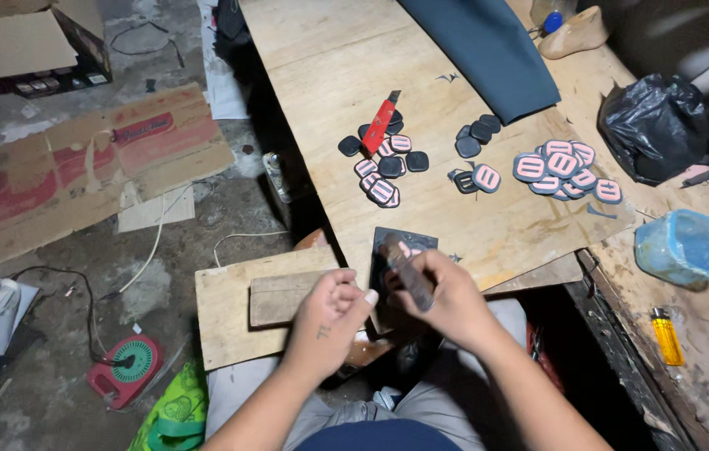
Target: The person sits on the floor and uses a wooden mallet to repeatedly strike small rectangular rubber pieces placed on a wooden block. They pick up each piece, position it, strike it, and then place it aside, repeating the process for multiple pieces.
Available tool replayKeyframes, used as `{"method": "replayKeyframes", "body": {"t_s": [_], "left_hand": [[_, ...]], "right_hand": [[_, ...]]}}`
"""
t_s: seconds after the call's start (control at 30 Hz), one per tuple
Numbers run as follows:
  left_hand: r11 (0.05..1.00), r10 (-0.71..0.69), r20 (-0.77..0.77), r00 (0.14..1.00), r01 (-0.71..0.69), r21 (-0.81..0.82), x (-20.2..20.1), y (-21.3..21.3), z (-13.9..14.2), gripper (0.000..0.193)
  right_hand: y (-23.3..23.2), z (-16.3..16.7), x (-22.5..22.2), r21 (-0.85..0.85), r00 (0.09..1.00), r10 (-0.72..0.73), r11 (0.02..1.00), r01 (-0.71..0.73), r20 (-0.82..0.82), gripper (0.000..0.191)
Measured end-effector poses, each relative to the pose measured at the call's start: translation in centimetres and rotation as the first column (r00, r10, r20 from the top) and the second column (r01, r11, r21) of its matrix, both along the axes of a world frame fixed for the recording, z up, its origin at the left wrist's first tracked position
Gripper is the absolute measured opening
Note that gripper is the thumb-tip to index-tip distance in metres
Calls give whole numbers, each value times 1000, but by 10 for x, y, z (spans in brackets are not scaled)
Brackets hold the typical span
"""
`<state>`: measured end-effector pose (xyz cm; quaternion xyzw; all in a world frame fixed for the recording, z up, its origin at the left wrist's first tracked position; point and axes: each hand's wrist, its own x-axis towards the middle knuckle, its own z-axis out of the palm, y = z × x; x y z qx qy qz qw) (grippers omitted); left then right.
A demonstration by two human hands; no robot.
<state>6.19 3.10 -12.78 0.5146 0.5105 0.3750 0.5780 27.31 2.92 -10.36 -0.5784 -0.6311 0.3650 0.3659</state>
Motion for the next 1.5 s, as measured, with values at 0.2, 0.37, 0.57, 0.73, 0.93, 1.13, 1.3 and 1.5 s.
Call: {"method": "replayKeyframes", "body": {"t_s": [0.2,0.37,0.57,0.73,0.93,1.13,1.3,1.5], "left_hand": [[979,148,392,908,-79,-186,-3,-12,-26,24],[936,332,156,930,-345,63,-57,-2,-40,22],[889,459,149,876,-451,-84,-101,13,-58,29],[933,352,176,919,-330,-143,-113,17,-63,25],[959,242,71,968,-227,-170,-117,8,-55,31],[975,201,164,966,-181,-133,-104,-4,-43,26],[928,222,166,961,-156,-339,-102,-17,-29,30],[914,272,383,883,-113,-389,-95,-25,-24,47]], "right_hand": [[-23,16,-35,108,987,154,982,-157,33,41],[-26,19,-27,-264,894,148,923,-279,-424,57],[-10,25,-23,-427,680,-71,824,-372,-729,48],[0,15,-37,-449,482,-252,821,-353,-839,53],[10,-12,-54,-149,877,57,978,-144,-476,48],[12,-19,-66,-263,978,-130,961,84,-166,22],[4,-26,-55,-332,846,-110,940,-83,-522,17],[-11,-22,-41,-576,765,-116,731,-366,-634,52]]}}
